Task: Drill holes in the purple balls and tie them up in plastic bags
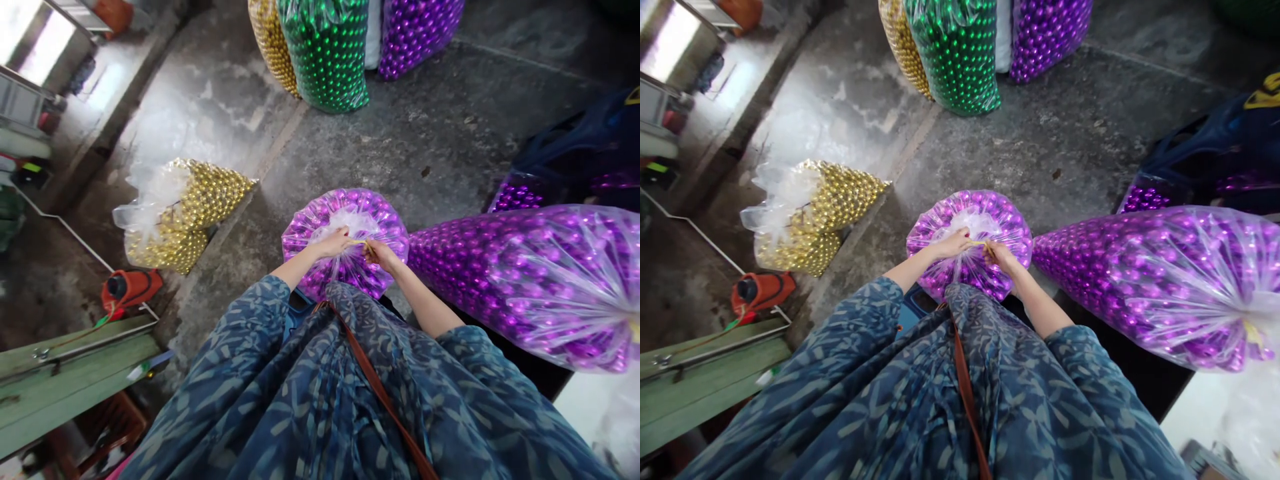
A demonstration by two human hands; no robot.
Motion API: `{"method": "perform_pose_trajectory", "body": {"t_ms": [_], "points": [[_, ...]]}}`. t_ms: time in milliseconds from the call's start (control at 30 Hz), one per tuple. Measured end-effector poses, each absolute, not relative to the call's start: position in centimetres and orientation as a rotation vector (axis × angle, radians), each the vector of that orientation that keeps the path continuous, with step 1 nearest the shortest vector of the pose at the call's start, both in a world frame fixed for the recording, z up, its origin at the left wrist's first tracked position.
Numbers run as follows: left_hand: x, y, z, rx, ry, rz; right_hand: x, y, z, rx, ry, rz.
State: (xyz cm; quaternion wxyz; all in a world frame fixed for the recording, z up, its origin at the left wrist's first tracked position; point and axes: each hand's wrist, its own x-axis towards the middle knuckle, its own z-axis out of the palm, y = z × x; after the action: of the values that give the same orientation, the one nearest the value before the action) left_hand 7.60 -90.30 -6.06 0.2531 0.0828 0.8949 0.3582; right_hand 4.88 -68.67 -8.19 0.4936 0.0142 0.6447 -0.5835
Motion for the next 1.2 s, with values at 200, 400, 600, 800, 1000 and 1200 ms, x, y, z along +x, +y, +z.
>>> {"method": "perform_pose_trajectory", "body": {"t_ms": [200, 400, 600, 800, 1000, 1200], "points": [[7.8, -92.4, -6.5, 0.102, 2.417, 1.105, 7.4, -68.5, -7.7, -0.198, 1.611, -1.162], [8.3, -92.0, -6.7, 0.153, 2.452, 1.072, 6.7, -68.6, -8.3, -0.378, 1.795, -0.929], [7.7, -92.5, -5.5, 0.392, 2.452, 0.894, 5.2, -69.1, -9.2, -0.432, 1.907, -0.918], [7.8, -92.7, -4.6, 0.615, 2.472, 0.65, 5.4, -69.6, -8.3, -0.293, 2.062, -1.119], [8.5, -92.1, -5.4, 0.628, 2.598, 0.426, 6.6, -72.2, -8.6, -0.192, 1.962, -1.313], [8.8, -92.1, -6.0, 0.564, 2.679, 0.362, 7.1, -72.5, -9.2, -0.212, 1.874, -1.418]]}}
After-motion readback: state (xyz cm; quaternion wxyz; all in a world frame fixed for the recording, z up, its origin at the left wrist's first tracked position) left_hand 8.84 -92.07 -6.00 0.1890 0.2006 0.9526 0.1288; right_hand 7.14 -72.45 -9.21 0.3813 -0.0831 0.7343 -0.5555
